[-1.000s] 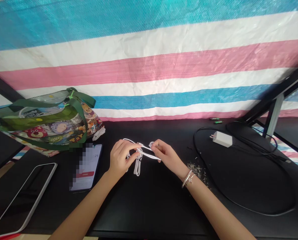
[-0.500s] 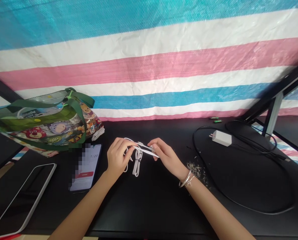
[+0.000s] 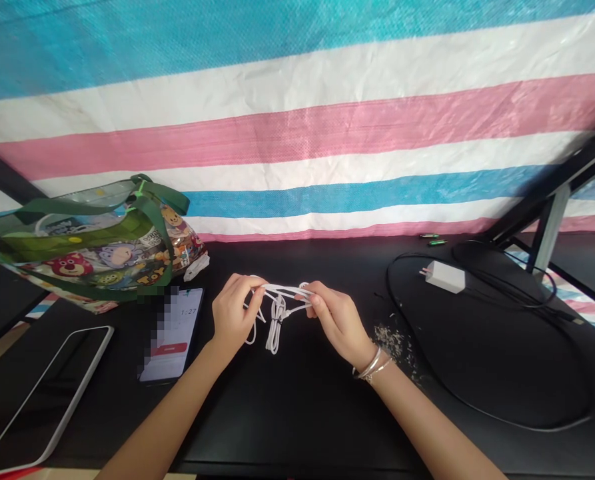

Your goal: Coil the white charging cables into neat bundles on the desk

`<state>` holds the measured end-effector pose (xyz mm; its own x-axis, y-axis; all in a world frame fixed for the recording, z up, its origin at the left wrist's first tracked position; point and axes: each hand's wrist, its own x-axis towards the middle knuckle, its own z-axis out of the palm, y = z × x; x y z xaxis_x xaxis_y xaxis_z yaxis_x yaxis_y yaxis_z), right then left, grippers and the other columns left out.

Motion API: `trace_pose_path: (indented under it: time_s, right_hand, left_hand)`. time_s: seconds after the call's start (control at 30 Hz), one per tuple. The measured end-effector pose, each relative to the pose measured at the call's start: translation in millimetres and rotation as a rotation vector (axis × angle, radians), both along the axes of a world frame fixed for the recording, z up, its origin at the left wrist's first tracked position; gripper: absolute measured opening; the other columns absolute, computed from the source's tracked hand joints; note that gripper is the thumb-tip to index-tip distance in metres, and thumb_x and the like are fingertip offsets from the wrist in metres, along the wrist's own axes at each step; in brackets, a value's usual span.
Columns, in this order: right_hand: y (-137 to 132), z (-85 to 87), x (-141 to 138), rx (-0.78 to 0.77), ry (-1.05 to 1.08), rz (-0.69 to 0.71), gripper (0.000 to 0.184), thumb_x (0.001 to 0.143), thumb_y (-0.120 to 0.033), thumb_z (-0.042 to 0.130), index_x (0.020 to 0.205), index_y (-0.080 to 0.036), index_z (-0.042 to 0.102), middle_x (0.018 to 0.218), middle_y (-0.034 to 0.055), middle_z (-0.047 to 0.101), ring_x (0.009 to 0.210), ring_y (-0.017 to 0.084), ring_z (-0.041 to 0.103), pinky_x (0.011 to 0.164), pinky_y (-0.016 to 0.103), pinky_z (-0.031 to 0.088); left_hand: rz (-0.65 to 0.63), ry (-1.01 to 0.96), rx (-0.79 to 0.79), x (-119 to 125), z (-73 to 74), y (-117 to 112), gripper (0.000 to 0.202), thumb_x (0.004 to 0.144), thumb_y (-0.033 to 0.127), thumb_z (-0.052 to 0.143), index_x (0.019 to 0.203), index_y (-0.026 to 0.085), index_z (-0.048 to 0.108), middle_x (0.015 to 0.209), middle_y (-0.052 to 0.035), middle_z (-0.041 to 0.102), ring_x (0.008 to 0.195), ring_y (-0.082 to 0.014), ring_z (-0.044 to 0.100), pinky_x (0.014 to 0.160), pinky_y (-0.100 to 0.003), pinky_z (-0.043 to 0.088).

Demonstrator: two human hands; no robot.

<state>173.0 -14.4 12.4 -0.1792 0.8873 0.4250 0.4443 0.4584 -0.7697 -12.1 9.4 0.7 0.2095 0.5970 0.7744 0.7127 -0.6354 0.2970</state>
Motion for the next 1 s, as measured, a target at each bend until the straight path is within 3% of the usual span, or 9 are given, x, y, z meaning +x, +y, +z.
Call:
trace_pose_path:
  time_s: [0.33, 0.67, 1.0]
  right_hand:
    - [1.0, -0.2, -1.2, -0.016, 0.062, -0.089, 0.051, 0.091, -0.062, 0.032, 0.08, -0.021, 0.059, 0.047, -0.0023, 0.055, 0.042, 0.014, 0.055, 0.045, 0.025, 0.045]
    - [4.1, -3.2, -0.2, -0.014, 0.1, -0.142, 0.048, 0.09, -0.061, 0.037, 0.09, -0.019, 0.059, 0.044, -0.0048, 0.053, 0.038, 0.012, 0.052, 0.041, 0.022, 0.043]
    - [5.9, -2.9, 5.2, 0.004, -0.035, -0.129, 0.039, 0.09, -0.052, 0.043, 0.094, -0.019, 0.064, 0.047, -0.0034, 0.057, 0.04, 0.012, 0.056, 0.045, 0.022, 0.044]
  left_hand:
    - [-0.054, 0.002, -0.037, 0.4, -0.6, -0.6, 0.024, 0.096, 0.022, 0.043, 0.083, 0.02, 0.062, 0.073, 0.0005, 0.07, 0.07, -0.0117, 0.062, 0.058, -0.019, 0.048]
    - [-0.114, 0.052, 0.024, 2.2, 0.2, 0.3, 0.027, 0.097, 0.017, 0.039, 0.098, 0.019, 0.065, 0.074, 0.0021, 0.073, 0.065, -0.01, 0.062, 0.062, -0.018, 0.049]
    - [-0.039, 0.037, 0.014, 2.6, 1.2, -0.8, 0.026, 0.092, 0.014, 0.044, 0.093, 0.02, 0.069, 0.064, 0.0032, 0.069, 0.055, -0.0091, 0.056, 0.054, -0.017, 0.044]
